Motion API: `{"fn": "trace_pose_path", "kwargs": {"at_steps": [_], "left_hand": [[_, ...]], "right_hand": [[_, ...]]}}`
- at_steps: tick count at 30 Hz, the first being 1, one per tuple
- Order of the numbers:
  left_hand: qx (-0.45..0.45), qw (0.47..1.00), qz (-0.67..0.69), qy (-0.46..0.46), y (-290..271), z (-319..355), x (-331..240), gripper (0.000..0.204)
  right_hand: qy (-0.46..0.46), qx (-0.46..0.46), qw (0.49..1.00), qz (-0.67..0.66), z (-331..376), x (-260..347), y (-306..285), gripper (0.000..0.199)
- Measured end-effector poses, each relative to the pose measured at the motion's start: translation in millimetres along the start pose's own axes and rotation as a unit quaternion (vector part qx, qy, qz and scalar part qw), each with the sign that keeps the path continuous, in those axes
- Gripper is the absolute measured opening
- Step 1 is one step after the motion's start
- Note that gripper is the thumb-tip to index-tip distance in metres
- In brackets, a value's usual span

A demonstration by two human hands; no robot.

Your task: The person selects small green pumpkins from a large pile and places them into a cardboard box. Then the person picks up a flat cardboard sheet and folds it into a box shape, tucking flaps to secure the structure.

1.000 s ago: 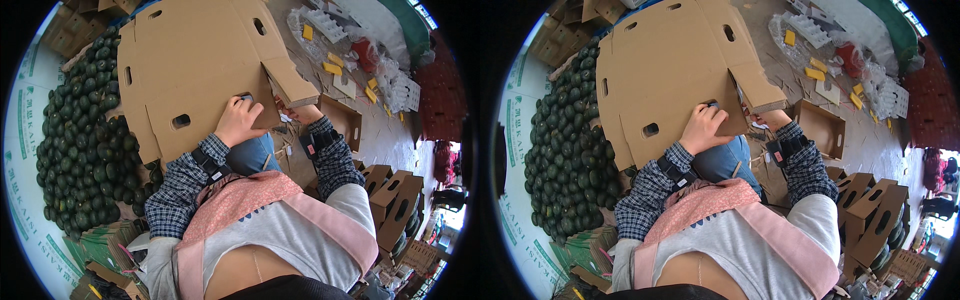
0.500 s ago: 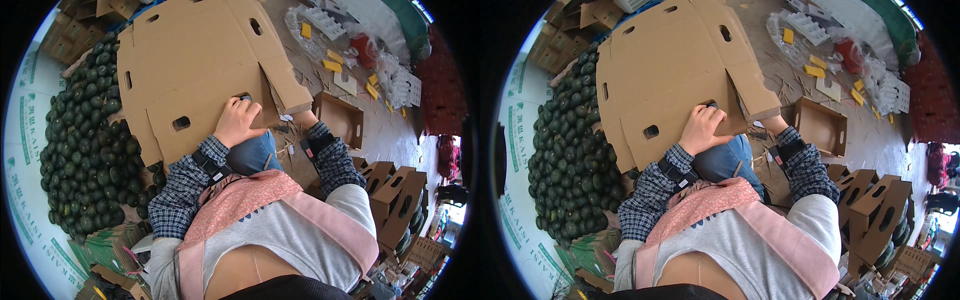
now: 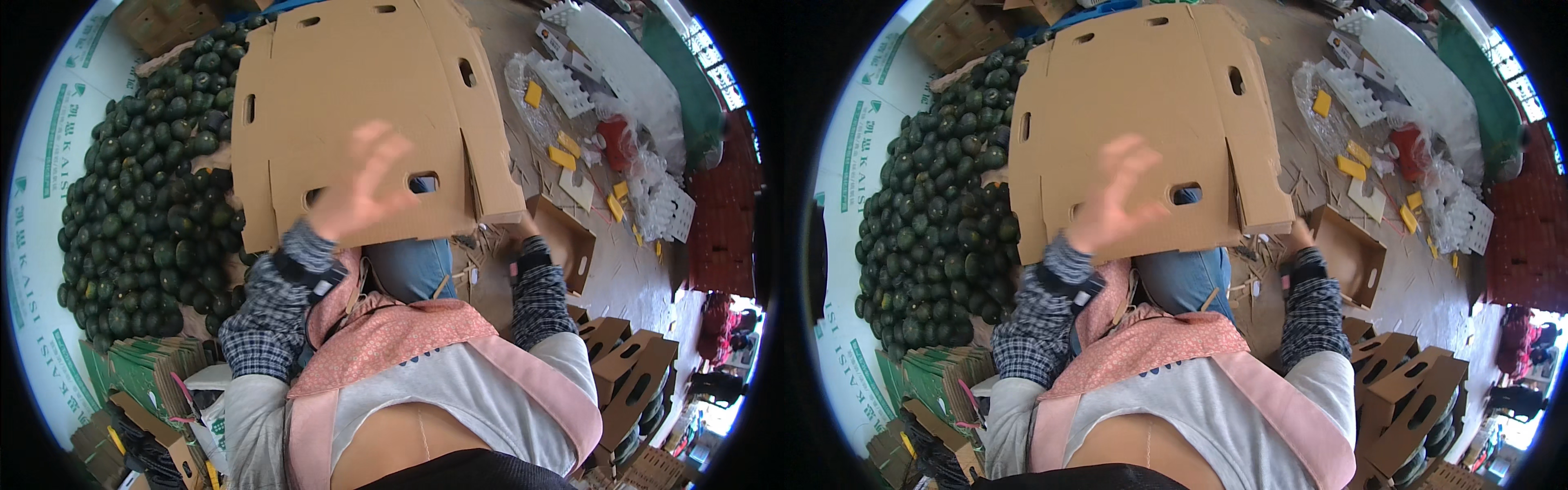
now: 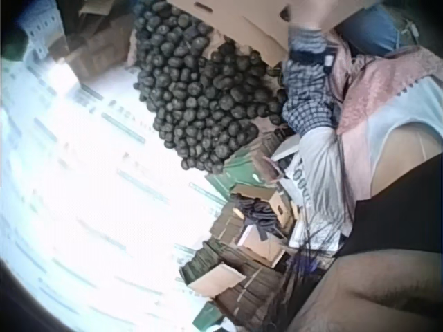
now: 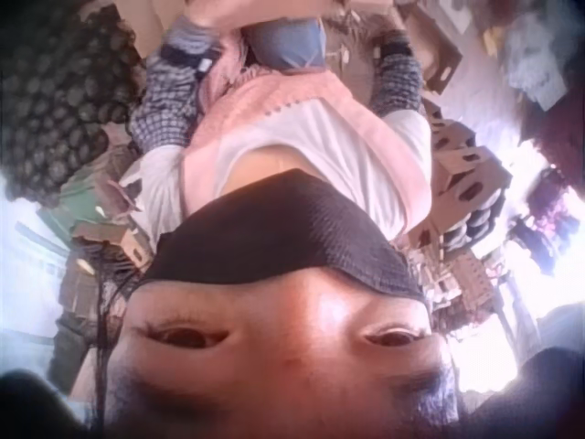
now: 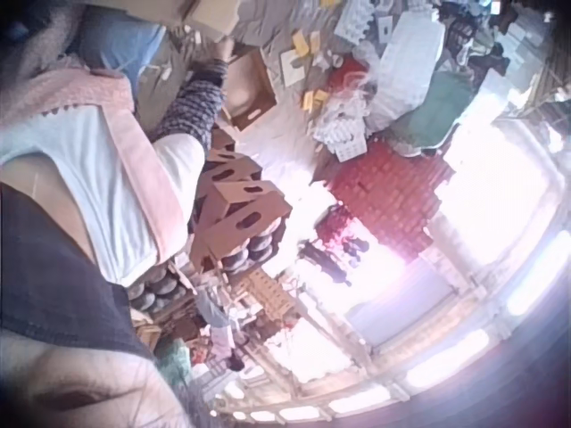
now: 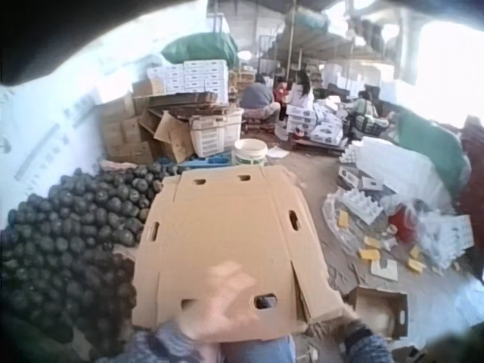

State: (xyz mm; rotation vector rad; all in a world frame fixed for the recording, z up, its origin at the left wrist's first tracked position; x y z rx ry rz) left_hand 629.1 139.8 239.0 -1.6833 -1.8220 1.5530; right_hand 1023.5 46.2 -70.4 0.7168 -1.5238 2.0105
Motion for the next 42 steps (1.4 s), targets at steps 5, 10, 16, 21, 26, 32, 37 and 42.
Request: {"fn": "trace_pose_path", "kwargs": {"at_steps": [5, 10, 16, 21, 26, 32, 37, 42], "left_hand": [[-0.216, 0.883, -0.053, -0.414, -126.0, 140.6, 218.4, 0.09], [-0.11, 0.748, 0.413, -0.508, -49.5, 199.9, 340.9, 0.083], [-0.011, 0.827, 0.326, -0.457, -66.3, 124.9, 265.8, 0.086], [-0.031, 0.865, 0.275, -0.419, -72.5, 116.7, 253.1, 0.058], [0.103, 0.964, -0.007, -0.243, -95.2, 59.3, 174.9, 0.065], [0.174, 0.962, -0.054, -0.203, -97.7, 37.9, 125.2, 0.058], [0.221, 0.954, -0.202, 0.004, -104.7, 68.2, 99.2, 0.043], [0.156, 0.981, -0.034, -0.109, -133.0, 70.0, 129.9, 0.022]], "right_hand": [[0.162, 0.037, 0.94, -0.299, -48.8, 141.2, -112.5, 0.073], [0.17, 0.032, 0.969, -0.179, -108.1, 232.4, -107.6, 0.102], [0.162, -0.083, 0.974, -0.139, -95.6, 186.5, -95.3, 0.112], [0.211, -0.018, 0.974, 0.08, -82.8, 234.2, -112.4, 0.103], [0.127, 0.008, 0.96, 0.249, -90.2, 281.9, -112.7, 0.088], [0.065, -0.003, 0.94, 0.336, -102.6, 321.8, -99.6, 0.06], [-0.08, 0.019, 0.911, 0.405, -80.3, 260.4, -122.4, 0.065], [-0.077, 0.054, 0.952, 0.29, -44.7, 241.4, -123.8, 0.081]]}}
Point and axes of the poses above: each hand's wrist, its own z-axis away from the middle knuckle, its own y-axis out of the palm, x = y × z, the point moved 10 cm from there along -z, towards the middle knuckle, and after that the axes turned 13 degrees about x, right-handed, at the moved point
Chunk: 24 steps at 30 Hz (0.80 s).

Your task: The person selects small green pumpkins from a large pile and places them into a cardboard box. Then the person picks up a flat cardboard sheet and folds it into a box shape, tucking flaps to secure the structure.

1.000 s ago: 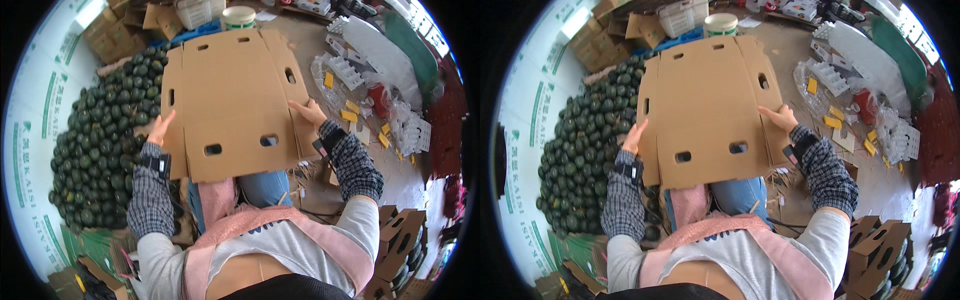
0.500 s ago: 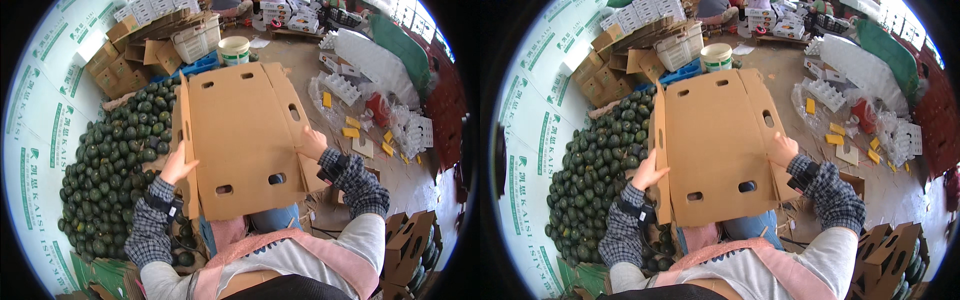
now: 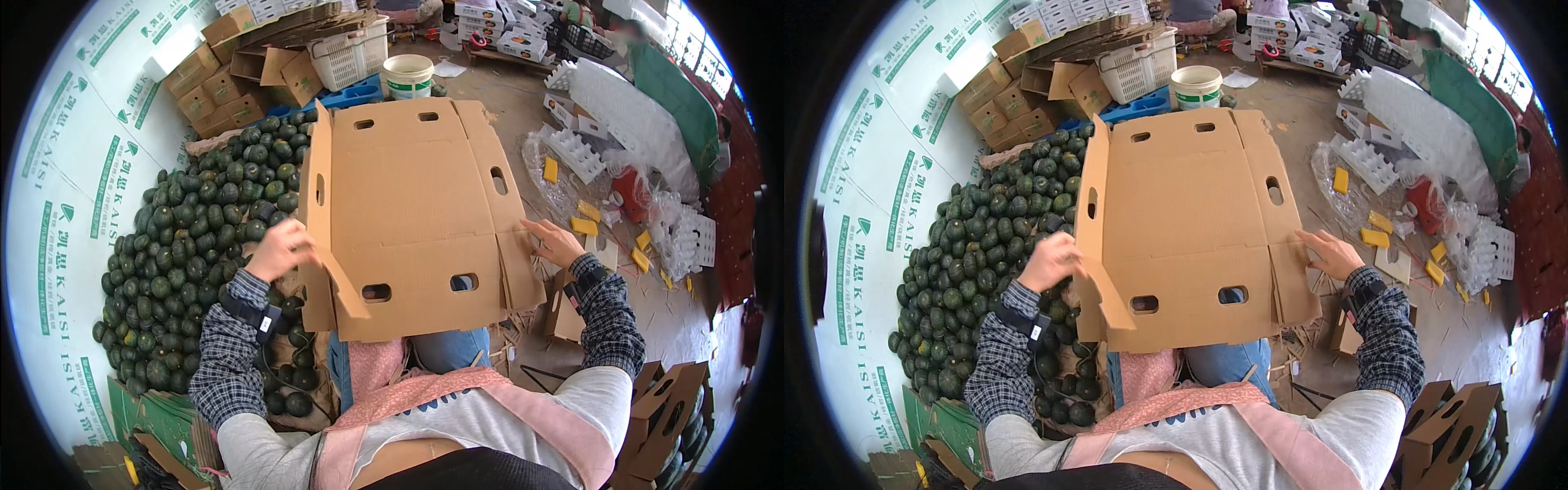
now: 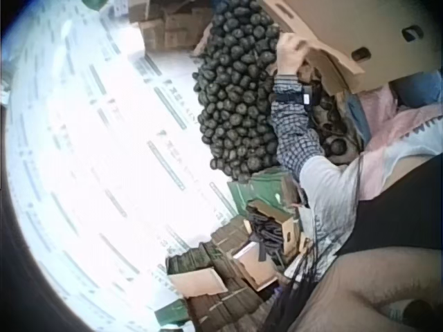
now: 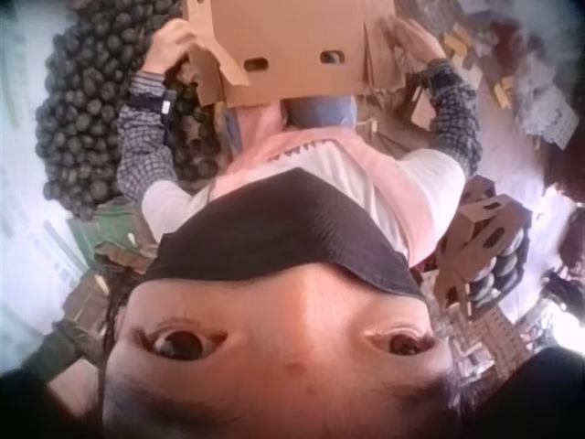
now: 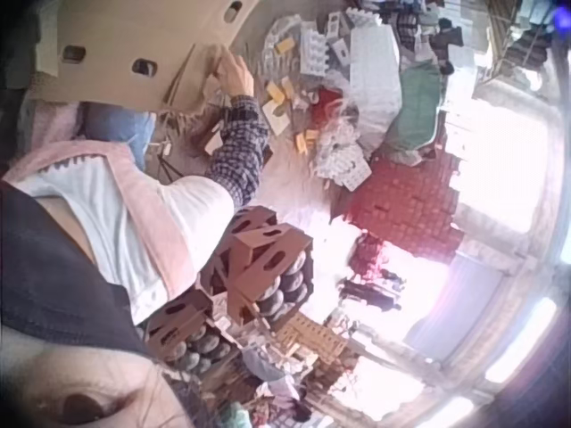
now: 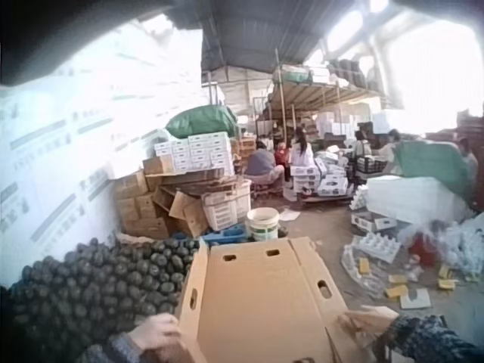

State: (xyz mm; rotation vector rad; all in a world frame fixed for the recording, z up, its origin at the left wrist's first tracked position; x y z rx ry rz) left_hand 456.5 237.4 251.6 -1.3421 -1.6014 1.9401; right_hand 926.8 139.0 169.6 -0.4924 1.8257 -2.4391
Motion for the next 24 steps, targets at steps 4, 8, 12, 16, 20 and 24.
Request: {"fn": "trace_pose_path", "kwargs": {"at_steps": [4, 8, 12, 16, 20, 24], "left_hand": [[-0.183, 0.962, 0.19, 0.074, -63.1, 4.5, 14.5, 0.016], [-0.047, 0.984, -0.127, -0.12, -36.8, 13.6, 34.2, 0.069], [0.112, 0.947, 0.135, -0.268, 42.6, 39.6, 88.5, 0.083], [0.084, 0.959, 0.14, -0.233, 48.3, 50.9, 97.5, 0.054], [-0.006, 0.976, 0.21, -0.061, 22.4, 47.7, 58.5, 0.04], [-0.006, 0.992, 0.127, 0.011, 16.6, 42.0, 3.2, 0.055]], "right_hand": [[0.008, -0.036, 0.999, -0.037, 15.2, -8.8, -3.9, 0.077], [-0.006, -0.039, 0.999, -0.035, 18.3, 1.7, 1.2, 0.068], [-0.025, -0.058, 0.997, -0.041, 17.8, 12.5, -3.0, 0.062], [-0.008, -0.013, 0.999, -0.04, 8.0, 24.8, -1.7, 0.06], [-0.036, -0.051, 0.997, -0.049, 8.1, 19.4, -2.3, 0.062], [-0.048, -0.06, 0.995, -0.069, 12.3, 15.5, 2.2, 0.065]]}}
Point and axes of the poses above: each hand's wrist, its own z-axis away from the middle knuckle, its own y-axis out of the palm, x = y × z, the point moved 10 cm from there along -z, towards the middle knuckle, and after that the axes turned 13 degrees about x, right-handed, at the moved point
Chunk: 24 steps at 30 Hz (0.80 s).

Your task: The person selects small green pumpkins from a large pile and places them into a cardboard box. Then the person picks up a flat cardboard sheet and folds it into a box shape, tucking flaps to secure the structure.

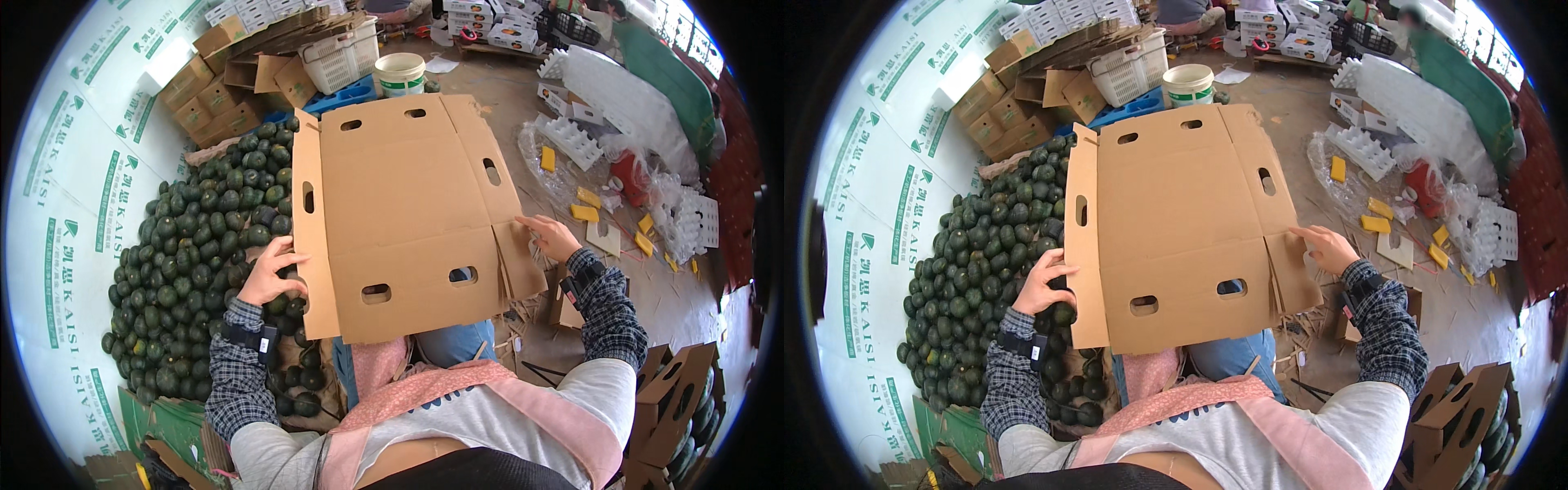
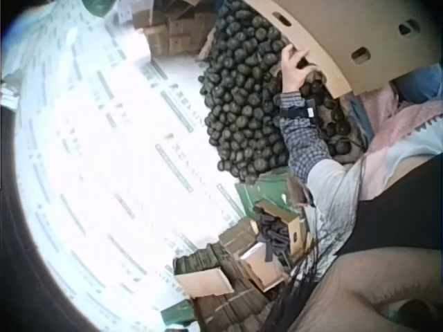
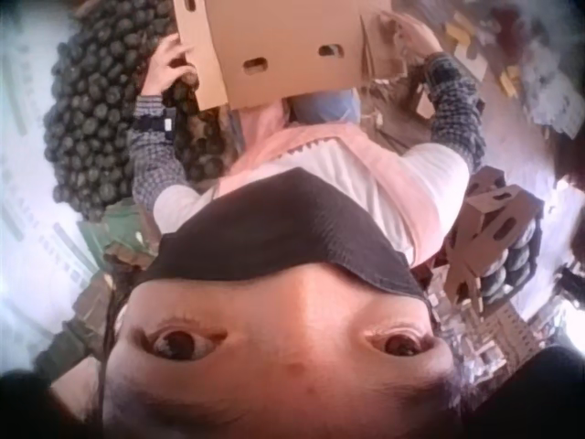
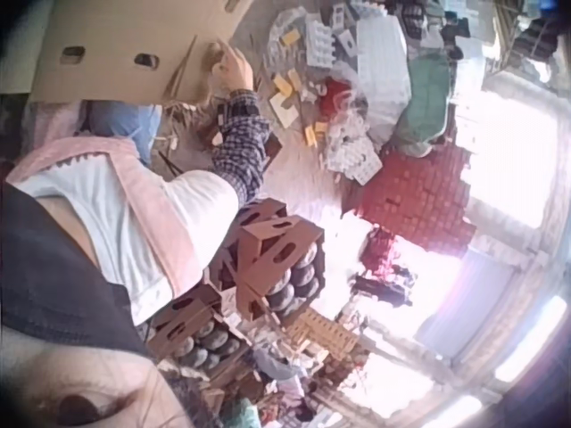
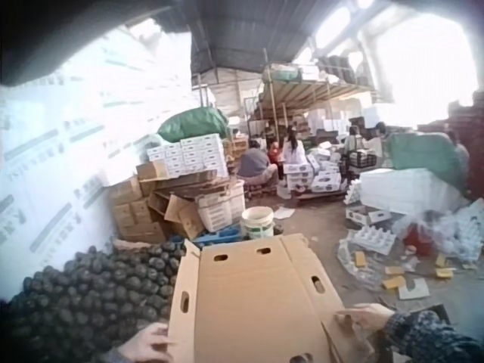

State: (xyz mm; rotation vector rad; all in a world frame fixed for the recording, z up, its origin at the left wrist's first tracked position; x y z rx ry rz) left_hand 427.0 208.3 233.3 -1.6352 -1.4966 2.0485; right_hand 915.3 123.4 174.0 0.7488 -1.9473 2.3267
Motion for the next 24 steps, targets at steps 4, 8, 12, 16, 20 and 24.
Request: {"fn": "trace_pose_path", "kwargs": {"at_steps": [4, 8, 12, 16, 20, 24], "left_hand": [[-0.031, 0.999, -0.024, -0.022, 8.7, -3.6, 14.3, 0.038], [-0.215, 0.973, -0.069, 0.039, -24.4, -3.0, 6.4, 0.018], [-0.415, 0.907, 0.061, -0.032, -79.7, 12.4, 31.0, 0.036], [-0.468, 0.853, 0.23, -0.003, -102.5, 17.0, 20.8, 0.042], [-0.48, 0.816, 0.319, -0.047, -101.5, 29.2, 32.7, 0.039], [-0.498, 0.787, 0.353, -0.09, -92.5, 41.8, 28.3, 0.038]], "right_hand": [[-0.003, -0.022, 1.0, -0.002, 1.5, -12.4, 11.4, 0.064], [0.005, -0.003, 1.0, 0.009, 0.2, -11.6, 9.6, 0.064], [0.003, -0.037, 0.998, -0.05, 7.9, 2.8, -12.0, 0.069], [0.054, 0.015, 0.979, -0.195, 11.3, 4.7, -8.5, 0.075], [-0.005, -0.042, 0.987, -0.158, 19.9, 38.2, -35.1, 0.07], [-0.134, -0.137, 0.903, -0.384, 24.5, 59.7, -53.1, 0.051]]}}
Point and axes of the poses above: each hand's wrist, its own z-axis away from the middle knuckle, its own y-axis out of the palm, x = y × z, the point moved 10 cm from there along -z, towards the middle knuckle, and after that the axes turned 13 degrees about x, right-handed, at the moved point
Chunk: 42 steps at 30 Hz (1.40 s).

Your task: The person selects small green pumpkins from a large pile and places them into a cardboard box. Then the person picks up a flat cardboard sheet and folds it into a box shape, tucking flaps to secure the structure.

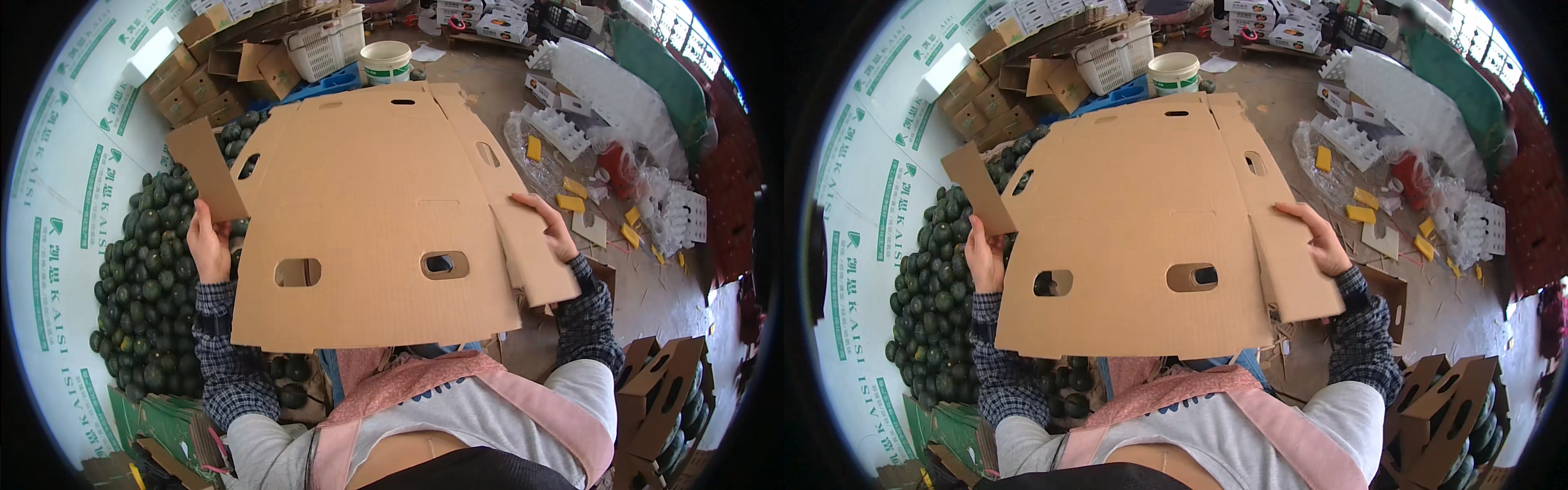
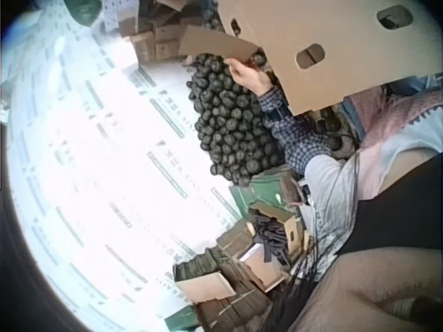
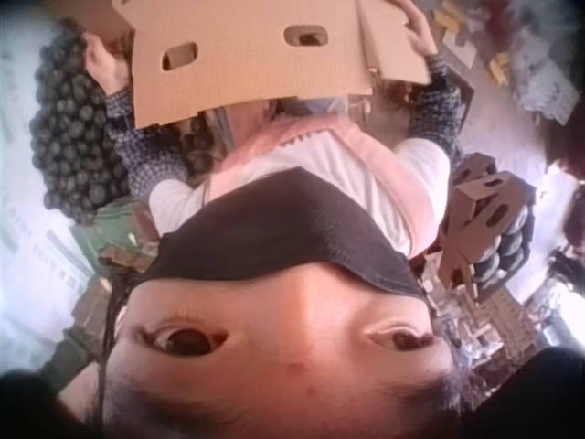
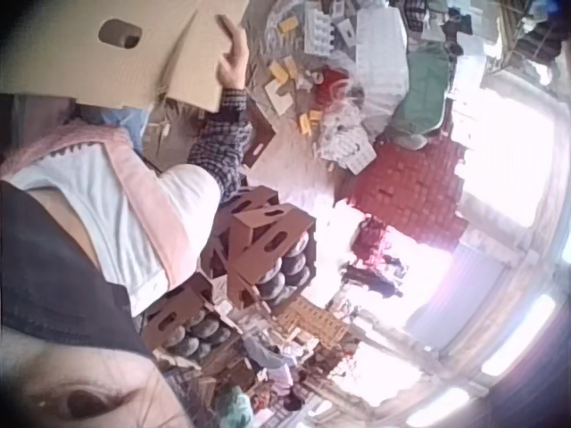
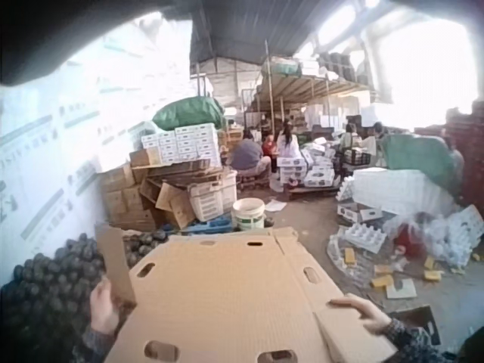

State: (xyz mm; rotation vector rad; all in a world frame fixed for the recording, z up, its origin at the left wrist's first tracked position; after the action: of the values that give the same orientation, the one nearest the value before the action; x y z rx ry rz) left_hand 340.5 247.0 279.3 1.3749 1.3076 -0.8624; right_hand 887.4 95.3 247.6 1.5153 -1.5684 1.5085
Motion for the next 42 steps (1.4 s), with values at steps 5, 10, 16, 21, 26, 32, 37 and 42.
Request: {"fn": "trace_pose_path", "kwargs": {"at_steps": [5, 10, 16, 21, 26, 32, 37, 42], "left_hand": [[0.024, 0.999, -0.04, 0.006, -12.2, 63.0, 4.3, 0.036], [0.186, 0.911, -0.33, 0.162, 23.7, 165.9, -6.2, 0.037], [0.42, 0.901, -0.107, -0.028, 35.7, 227.1, 52.1, 0.069], [0.38, 0.901, -0.2, -0.054, 39.0, 236.8, 56.2, 0.059], [0.156, 0.964, -0.216, 0.002, 45.5, 205.6, 48.6, 0.021], [0.27, 0.695, -0.629, 0.218, 111.9, 202.6, 7.3, 0.042], [0.566, 0.559, -0.585, 0.155, 162.3, 230.6, 60.8, 0.046], [0.704, 0.514, -0.483, 0.084, 163.9, 263.5, 81.3, 0.041]], "right_hand": [[-0.104, -0.339, 0.877, -0.325, 34.9, -21.6, -1.2, 0.023], [0.066, -0.203, 0.965, 0.152, 52.1, 21.0, 26.5, 0.019], [0.053, 0.203, 0.977, -0.043, 53.7, 28.4, 90.2, 0.081], [0.013, 0.169, 0.985, 0.016, 56.6, 36.9, 87.3, 0.073], [0.172, -0.086, 0.979, 0.07, 84.2, -46.1, 79.1, 0.025], [-0.048, -0.074, 0.843, 0.531, 21.6, 79.9, 112.7, 0.041], [-0.002, 0.304, 0.892, 0.334, 0.1, 9.8, 182.1, 0.054], [0.018, 0.499, 0.812, 0.302, 29.4, -8.5, 222.5, 0.044]]}}
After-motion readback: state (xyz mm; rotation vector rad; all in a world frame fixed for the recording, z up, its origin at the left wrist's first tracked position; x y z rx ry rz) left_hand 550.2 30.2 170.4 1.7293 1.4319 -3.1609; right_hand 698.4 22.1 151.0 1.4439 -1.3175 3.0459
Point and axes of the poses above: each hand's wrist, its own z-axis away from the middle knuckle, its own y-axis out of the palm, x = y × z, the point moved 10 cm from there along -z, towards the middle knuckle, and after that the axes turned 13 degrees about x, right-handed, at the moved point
